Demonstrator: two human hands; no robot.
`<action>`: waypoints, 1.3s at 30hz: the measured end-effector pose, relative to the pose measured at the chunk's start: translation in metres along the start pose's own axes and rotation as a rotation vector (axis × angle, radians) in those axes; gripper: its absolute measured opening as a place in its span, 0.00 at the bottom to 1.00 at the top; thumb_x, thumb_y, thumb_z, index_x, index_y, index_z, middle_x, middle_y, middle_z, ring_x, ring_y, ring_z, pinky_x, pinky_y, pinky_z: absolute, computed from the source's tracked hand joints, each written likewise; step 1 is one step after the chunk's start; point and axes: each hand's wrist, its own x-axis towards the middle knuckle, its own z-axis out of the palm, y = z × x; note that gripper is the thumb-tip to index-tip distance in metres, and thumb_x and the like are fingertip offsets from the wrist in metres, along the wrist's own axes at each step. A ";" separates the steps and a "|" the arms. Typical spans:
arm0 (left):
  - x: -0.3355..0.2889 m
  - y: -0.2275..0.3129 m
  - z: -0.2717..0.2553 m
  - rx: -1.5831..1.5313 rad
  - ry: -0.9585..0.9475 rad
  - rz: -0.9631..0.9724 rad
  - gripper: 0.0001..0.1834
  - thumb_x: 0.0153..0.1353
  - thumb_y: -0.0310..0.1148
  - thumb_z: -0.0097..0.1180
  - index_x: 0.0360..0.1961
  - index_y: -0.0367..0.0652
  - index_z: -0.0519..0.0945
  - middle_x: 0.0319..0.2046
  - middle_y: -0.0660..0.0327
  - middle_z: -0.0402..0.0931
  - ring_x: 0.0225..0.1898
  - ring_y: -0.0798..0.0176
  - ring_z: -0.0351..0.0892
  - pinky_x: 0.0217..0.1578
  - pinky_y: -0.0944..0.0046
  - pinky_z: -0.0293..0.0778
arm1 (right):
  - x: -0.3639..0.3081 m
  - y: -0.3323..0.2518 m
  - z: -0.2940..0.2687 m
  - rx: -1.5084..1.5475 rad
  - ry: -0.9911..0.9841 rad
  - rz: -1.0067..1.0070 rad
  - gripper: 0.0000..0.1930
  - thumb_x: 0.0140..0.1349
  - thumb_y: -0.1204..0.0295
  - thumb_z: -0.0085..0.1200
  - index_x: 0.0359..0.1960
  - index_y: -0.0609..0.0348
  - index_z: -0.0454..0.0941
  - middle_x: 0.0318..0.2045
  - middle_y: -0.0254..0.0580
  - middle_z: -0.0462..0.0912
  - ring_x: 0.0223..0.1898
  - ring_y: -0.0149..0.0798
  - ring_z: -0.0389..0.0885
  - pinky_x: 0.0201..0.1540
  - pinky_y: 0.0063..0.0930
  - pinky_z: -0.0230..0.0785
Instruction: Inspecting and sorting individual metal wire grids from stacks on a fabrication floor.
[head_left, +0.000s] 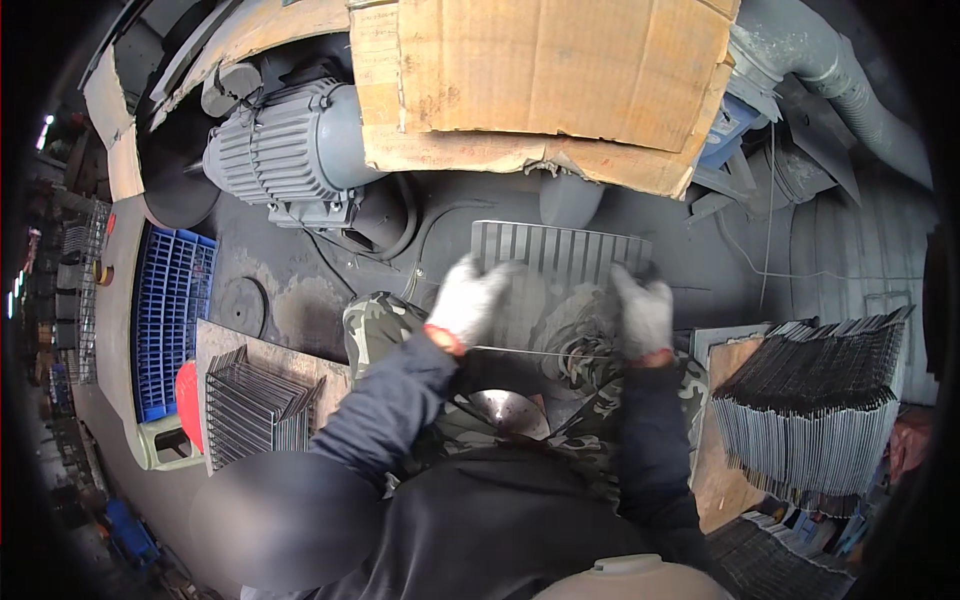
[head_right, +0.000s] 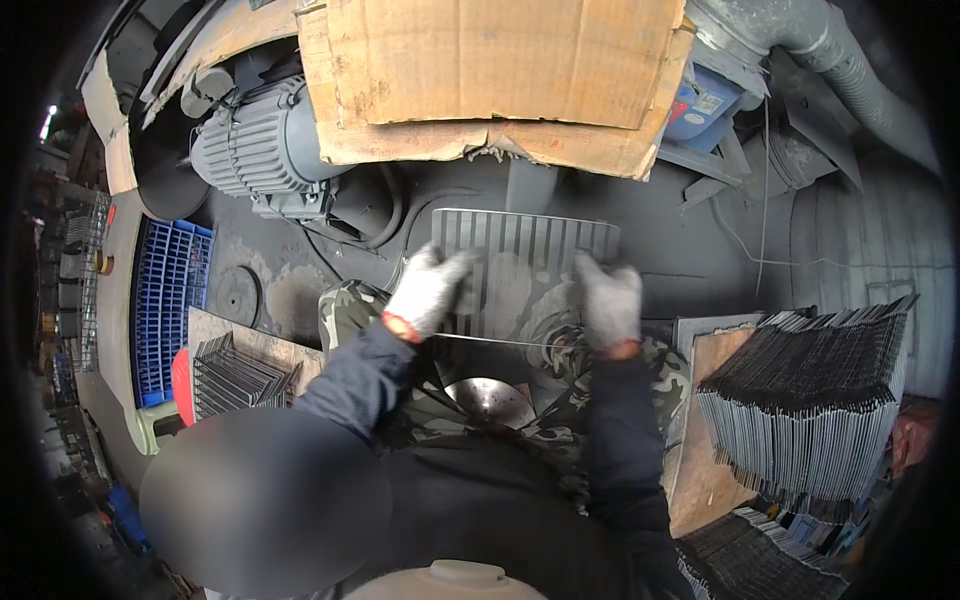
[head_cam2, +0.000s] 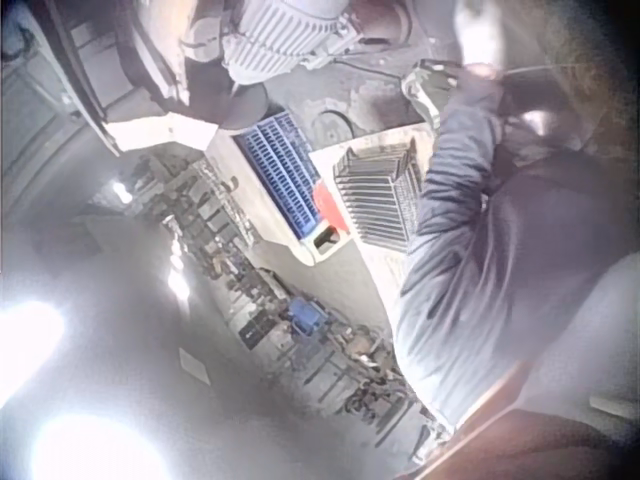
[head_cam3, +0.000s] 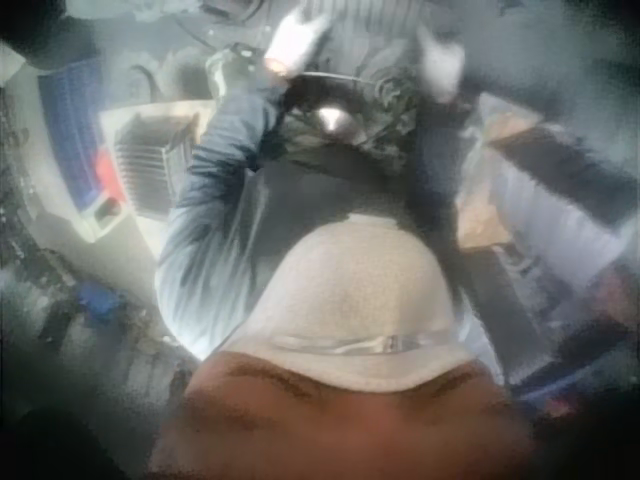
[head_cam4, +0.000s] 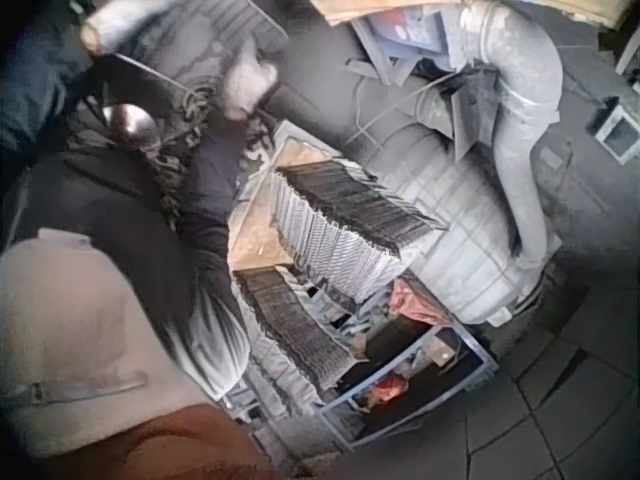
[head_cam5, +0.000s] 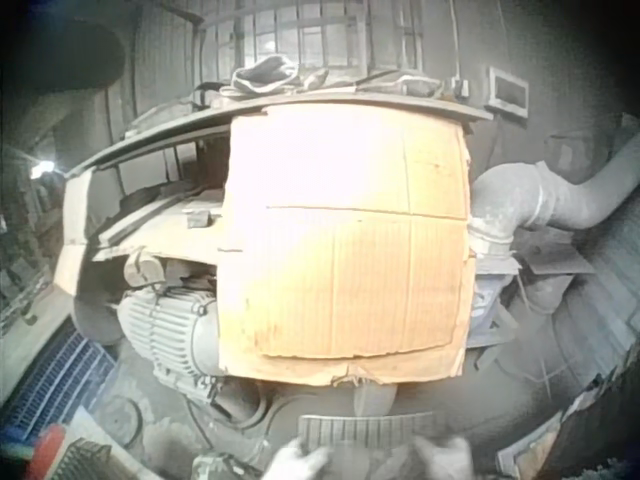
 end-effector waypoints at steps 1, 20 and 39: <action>-0.005 0.007 -0.029 -0.001 -0.005 -0.184 0.19 0.72 0.41 0.67 0.51 0.36 0.81 0.36 0.60 0.85 0.31 0.67 0.85 0.32 0.65 0.82 | -0.019 -0.030 0.034 -0.047 -0.076 0.048 0.15 0.66 0.63 0.71 0.33 0.64 0.85 0.27 0.37 0.85 0.28 0.31 0.78 0.33 0.32 0.71; -0.002 -0.016 -0.059 -0.120 0.051 -0.236 0.17 0.73 0.39 0.65 0.52 0.36 0.80 0.33 0.60 0.85 0.25 0.68 0.84 0.23 0.67 0.80 | 0.012 0.015 0.048 -0.051 -0.265 -0.099 0.14 0.68 0.70 0.68 0.50 0.67 0.86 0.38 0.40 0.89 0.36 0.35 0.84 0.41 0.31 0.77; 0.025 -0.009 -0.094 -0.325 -0.175 -0.394 0.14 0.74 0.35 0.63 0.50 0.35 0.82 0.30 0.61 0.84 0.28 0.62 0.87 0.25 0.61 0.83 | 0.046 0.041 0.017 -0.211 -0.611 -0.397 0.14 0.70 0.72 0.60 0.55 0.60 0.87 0.37 0.43 0.90 0.35 0.38 0.87 0.38 0.31 0.79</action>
